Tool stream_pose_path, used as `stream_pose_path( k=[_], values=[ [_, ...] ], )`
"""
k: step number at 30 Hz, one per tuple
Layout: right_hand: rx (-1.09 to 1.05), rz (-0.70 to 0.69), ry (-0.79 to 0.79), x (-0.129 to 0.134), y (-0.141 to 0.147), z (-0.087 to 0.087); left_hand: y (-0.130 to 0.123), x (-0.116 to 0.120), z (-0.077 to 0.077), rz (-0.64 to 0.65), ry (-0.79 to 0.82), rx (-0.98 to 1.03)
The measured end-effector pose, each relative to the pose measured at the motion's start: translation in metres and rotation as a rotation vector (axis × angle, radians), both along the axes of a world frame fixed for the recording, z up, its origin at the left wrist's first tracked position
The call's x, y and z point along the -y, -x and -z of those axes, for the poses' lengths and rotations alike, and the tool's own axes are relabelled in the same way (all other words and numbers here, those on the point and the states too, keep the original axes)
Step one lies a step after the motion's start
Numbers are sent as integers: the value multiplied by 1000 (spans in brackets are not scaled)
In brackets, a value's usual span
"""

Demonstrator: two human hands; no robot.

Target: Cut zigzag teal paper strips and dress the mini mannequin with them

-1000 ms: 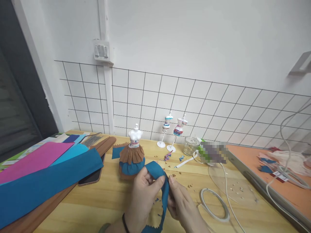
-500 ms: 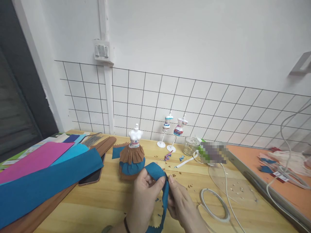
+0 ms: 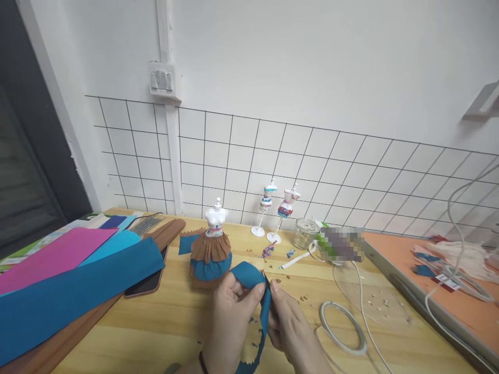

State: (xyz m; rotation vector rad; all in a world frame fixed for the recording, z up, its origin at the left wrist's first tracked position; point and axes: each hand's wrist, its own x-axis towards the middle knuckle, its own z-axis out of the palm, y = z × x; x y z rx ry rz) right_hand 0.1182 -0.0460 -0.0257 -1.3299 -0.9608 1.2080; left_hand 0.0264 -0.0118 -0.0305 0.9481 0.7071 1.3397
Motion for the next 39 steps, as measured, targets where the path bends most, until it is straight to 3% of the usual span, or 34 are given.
stream_pose_path(
  k=[16, 22, 29, 33, 39],
  values=[
    [-10, 29, 22, 1, 0, -1, 0, 2, -5, -5, 38, 52],
    [-107, 5, -5, -4, -11, -3, 3, -1, -7, -1, 7, 39],
    [109, -112, -38, -1, -18, -13, 12, -3, -22, 117, 1, 20],
    [116, -136, -30, 0, -14, -14, 20, -6, -32, 110, 42, -5],
    [9, -210, 42, -3, -21, -13, 31, -10, -45, 275, 8, -104]
  ],
)
